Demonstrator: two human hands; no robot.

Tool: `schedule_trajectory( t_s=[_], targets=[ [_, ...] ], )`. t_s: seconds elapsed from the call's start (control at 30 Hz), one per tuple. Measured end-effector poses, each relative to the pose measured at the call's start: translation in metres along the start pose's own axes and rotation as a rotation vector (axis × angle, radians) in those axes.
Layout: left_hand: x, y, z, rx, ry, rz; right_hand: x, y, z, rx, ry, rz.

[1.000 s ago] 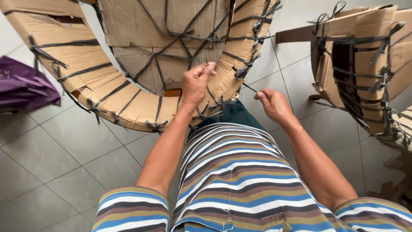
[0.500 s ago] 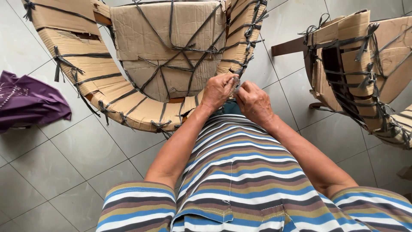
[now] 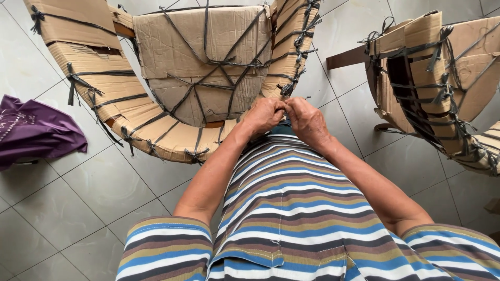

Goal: Securing cardboard padding to a wooden chair frame by threading and tying black cord through pre-made holes.

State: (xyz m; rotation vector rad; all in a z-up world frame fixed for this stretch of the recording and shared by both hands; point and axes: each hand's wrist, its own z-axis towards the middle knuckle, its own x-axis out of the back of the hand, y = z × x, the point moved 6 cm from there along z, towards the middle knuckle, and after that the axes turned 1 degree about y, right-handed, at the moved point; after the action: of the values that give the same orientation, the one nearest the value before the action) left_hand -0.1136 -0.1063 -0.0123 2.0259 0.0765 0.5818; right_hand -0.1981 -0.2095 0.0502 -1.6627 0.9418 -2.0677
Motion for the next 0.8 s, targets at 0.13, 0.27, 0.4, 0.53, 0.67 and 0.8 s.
schedule_trajectory(
  t_s=[0.13,0.27,0.4,0.53,0.67,0.8],
  targets=[
    [0.010,0.009,0.002,-0.076,0.047,0.018,-0.007,0.022,-0.001,-0.058,-0.018,0.012],
    [0.019,0.014,0.005,-0.074,0.163,0.008,0.002,0.020,0.009,-0.184,0.011,0.216],
    [0.025,-0.002,0.006,0.078,0.304,-0.092,0.000,0.008,0.010,-0.107,0.050,0.211],
    [0.023,-0.037,0.032,0.136,0.304,-0.129,-0.013,0.007,0.011,0.009,0.039,0.094],
    [0.029,-0.031,0.035,0.223,0.244,-0.106,-0.021,-0.002,0.012,0.201,0.048,-0.190],
    [0.033,-0.028,0.036,0.253,0.202,-0.025,-0.027,-0.004,0.012,0.320,0.051,-0.327]
  ],
)
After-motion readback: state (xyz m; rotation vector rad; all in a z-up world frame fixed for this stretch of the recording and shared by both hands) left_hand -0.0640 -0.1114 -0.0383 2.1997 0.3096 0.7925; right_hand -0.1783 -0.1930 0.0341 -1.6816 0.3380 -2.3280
